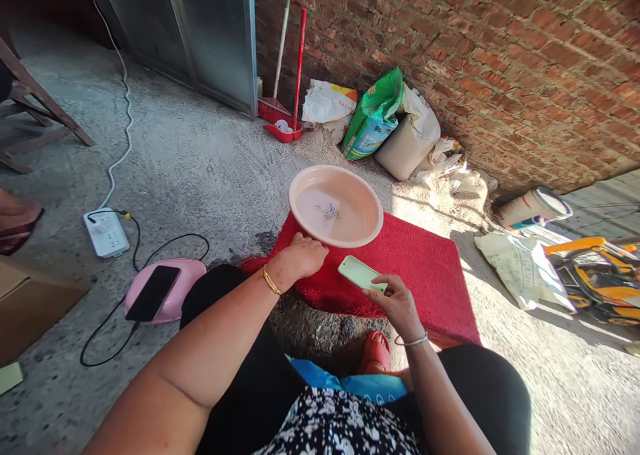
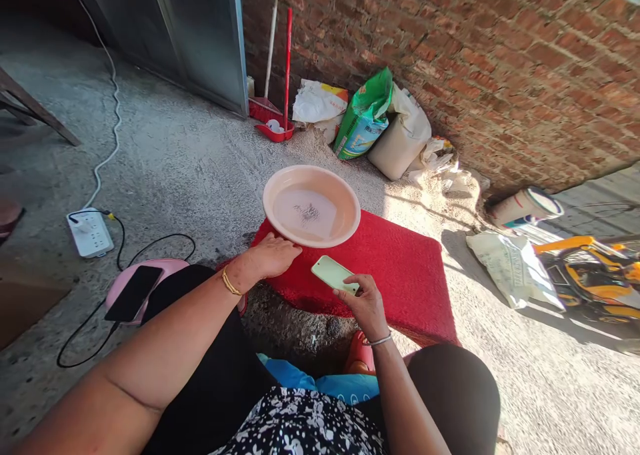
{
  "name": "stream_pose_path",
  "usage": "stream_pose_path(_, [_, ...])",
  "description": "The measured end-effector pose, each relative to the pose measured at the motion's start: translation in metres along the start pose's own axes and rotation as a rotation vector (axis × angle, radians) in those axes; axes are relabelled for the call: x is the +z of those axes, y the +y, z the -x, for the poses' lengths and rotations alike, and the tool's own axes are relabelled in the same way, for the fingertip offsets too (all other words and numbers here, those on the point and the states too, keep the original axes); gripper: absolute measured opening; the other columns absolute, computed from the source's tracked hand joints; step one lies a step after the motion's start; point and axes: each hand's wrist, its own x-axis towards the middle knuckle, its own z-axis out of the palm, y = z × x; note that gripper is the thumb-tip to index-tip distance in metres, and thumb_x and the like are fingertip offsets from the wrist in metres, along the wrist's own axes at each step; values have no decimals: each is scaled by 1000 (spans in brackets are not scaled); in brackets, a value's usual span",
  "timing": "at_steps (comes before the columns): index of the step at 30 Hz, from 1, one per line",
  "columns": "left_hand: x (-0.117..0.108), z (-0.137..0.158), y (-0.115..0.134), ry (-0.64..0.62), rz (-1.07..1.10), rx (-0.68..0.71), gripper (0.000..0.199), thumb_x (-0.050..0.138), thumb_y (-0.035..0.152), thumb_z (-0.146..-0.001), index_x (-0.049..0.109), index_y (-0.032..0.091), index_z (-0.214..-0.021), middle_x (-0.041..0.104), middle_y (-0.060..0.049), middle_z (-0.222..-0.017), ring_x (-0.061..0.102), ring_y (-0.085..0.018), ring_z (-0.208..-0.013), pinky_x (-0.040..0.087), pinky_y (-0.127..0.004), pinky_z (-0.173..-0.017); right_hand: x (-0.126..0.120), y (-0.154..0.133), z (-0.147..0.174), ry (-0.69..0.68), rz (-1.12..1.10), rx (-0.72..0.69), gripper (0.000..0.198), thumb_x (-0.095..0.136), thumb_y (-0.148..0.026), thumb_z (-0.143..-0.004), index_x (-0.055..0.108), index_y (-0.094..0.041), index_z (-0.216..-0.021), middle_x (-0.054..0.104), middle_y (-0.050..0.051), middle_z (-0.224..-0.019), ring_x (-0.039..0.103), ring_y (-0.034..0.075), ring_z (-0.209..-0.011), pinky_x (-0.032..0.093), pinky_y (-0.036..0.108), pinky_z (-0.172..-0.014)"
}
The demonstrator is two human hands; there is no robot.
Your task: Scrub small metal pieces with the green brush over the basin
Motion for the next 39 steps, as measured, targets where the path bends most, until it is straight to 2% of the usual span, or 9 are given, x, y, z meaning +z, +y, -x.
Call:
stream_pose_path(4, [0, -1, -1, -2, -9, -16, 33, 34, 16, -90, 64, 18, -101, 67, -12, -108, 60, -25, -101, 41, -41, -82, 23, -22, -13, -142, -34, -72, 47, 74, -61, -56, 67, -20, -78, 57, 2, -75, 47, 14, -63, 38, 25, -55])
stream_pose_path(9, [1, -2, -1, 7, 1, -39, 33, 34, 13, -89, 64, 15, -104, 67, -14, -108, 60, -25, -101, 40, -43, -85, 28, -15, -35, -137, -50, -63, 50, 73, -62, -54, 66, -20, -80, 58, 2, -75, 46, 13, -61, 37, 25, -55])
stream_pose_path(14, [3, -2, -2, 21, 21, -42, 34, 36, 11, -87, 64, 16, -105, 65, -15, -111, 59, -26, -104, 38, -45, -88, 0, 8, -38, 19, 0, 64, 56, 72, -65, -53, 66, -17, -81, 57, 1, -68, 46, 13, -57, 36, 26, -53])
stream_pose_path(18, [1, -1, -3, 23, 32, -40, 31, 39, 10, -85, 65, 15, -100, 67, -15, -107, 60, -27, -101, 39, -45, -86, -29, 16, -20, 135, 129, 63, 54, 72, -63, -57, 67, -17, -84, 57, 2, -74, 44, 12, -57, 36, 26, -54])
stream_pose_path(21, [-1, -1, -2, 15, 33, -39, 29, 40, 10, -84, 66, 15, -96, 68, -16, -103, 61, -27, -99, 40, -44, -84, -33, 6, -4, 128, 161, 27, 49, 71, -61, -60, 67, -18, -84, 56, 3, -80, 42, 11, -57, 37, 26, -55])
stream_pose_path(28, [-1, -2, 0, -2, 7, -31, 30, 38, 13, -86, 64, 15, -101, 66, -16, -108, 61, -28, -100, 41, -46, -83, 29, -41, 19, -150, 8, -156, 32, 70, -51, -68, 66, -22, -81, 54, 5, -97, 53, 17, -81, 43, 27, -65])
stream_pose_path(32, [-3, -1, 0, -18, -11, -29, 30, 39, 13, -86, 63, 15, -103, 67, -16, -107, 61, -28, -100, 41, -44, -82, 47, -42, 23, -274, 8, -199, 27, 68, -48, -73, 65, -24, -85, 52, 5, -100, 52, 17, -84, 44, 27, -65])
stream_pose_path(35, [-4, -1, 0, -20, -14, -32, 32, 36, 12, -87, 63, 16, -104, 67, -15, -108, 61, -27, -100, 41, -43, -82, 29, -26, 28, -249, 73, -181, 28, 68, -48, -73, 65, -24, -87, 51, 6, -101, 52, 19, -89, 44, 30, -72])
stream_pose_path(39, [-4, 0, -1, -17, -13, -35, 34, 35, 11, -87, 63, 17, -105, 66, -14, -110, 61, -27, -101, 41, -43, -82, -18, 2, 44, -133, 143, -105, 30, 68, -51, -71, 66, -24, -84, 53, 6, -99, 52, 21, -88, 44, 31, -72])
